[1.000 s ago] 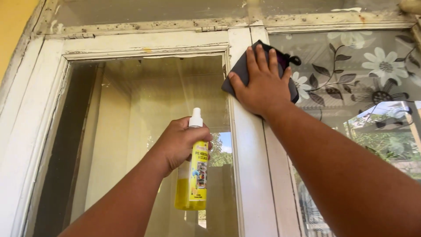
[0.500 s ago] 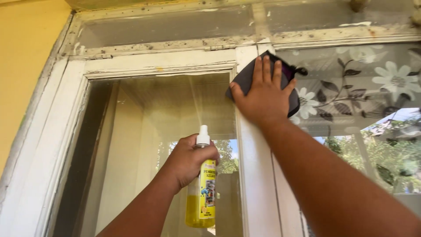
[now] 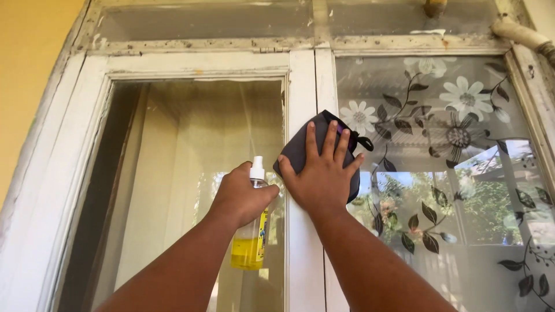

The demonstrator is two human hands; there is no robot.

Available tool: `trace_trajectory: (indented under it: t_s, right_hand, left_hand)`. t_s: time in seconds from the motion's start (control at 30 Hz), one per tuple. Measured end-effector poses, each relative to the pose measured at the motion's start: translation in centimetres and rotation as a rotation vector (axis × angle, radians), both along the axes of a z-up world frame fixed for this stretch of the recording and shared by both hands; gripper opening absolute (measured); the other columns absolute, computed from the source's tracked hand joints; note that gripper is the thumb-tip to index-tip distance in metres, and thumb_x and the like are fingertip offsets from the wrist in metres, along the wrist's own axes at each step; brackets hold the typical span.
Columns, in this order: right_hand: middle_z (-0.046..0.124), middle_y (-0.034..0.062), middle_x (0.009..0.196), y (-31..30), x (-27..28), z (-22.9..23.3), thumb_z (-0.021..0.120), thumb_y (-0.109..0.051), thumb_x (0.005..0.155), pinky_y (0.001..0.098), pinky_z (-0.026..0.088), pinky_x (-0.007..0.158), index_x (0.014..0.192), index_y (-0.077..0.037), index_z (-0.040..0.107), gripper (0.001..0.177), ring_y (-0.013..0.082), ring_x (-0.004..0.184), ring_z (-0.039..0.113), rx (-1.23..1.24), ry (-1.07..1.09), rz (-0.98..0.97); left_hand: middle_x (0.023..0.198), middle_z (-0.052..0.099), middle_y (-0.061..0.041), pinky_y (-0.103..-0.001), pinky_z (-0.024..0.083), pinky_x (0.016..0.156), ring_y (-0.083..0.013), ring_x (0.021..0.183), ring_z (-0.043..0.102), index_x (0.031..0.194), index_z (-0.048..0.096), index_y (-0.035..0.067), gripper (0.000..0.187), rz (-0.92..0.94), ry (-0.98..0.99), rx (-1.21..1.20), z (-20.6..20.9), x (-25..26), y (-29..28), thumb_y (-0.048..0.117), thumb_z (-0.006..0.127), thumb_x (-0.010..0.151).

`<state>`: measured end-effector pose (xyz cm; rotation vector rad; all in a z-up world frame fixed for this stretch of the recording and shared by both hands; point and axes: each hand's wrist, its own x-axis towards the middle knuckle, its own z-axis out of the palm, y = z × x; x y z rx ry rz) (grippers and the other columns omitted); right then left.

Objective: Cleaning a glass window using a spray bottle and a cloth.

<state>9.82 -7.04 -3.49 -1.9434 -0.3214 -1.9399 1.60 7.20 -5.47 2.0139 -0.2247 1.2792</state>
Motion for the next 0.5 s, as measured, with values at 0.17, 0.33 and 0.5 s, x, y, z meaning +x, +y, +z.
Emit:
trace_trajectory:
  t_s: [0.17,0.33,0.5]
  right_hand:
    - [0.014,0.0216,0.167,0.0,-0.6,-5.5,0.052,-0.069,0.085,0.0766,0.009,0.110,0.160,-0.017,0.027,0.095,0.0432,0.153,0.008,-0.039,-0.004,0.055]
    - [0.017,0.0231,0.165,-0.3,-0.7,-9.0,0.052,-0.067,0.086,0.0770,0.013,0.110,0.159,-0.015,0.029,0.093,0.0440,0.152,0.013,-0.057,-0.051,0.038]
    - [0.016,0.0225,0.165,0.0,-0.7,-8.9,0.052,-0.065,0.085,0.0769,0.013,0.107,0.158,-0.016,0.027,0.092,0.0440,0.151,0.012,-0.065,0.009,0.011]
  left_hand:
    - [0.097,0.079,-0.012,-0.038,0.059,0.085,-0.0254,0.090,0.077,0.111,0.067,0.005,0.046,0.094,0.053,-0.007,-3.3,-2.9,-0.9,0.030,0.077,0.074]
    - [0.097,0.078,-0.014,-0.038,0.060,0.084,-0.0259,0.089,0.077,0.123,0.059,0.004,0.061,0.148,-0.034,-0.034,-4.0,-3.9,-1.2,0.029,0.080,0.071]
    - [0.099,0.079,-0.012,-0.038,0.059,0.084,-0.0251,0.089,0.077,0.109,0.071,0.006,0.045,0.154,0.051,-0.028,-2.8,-4.8,-0.1,0.028,0.079,0.071]
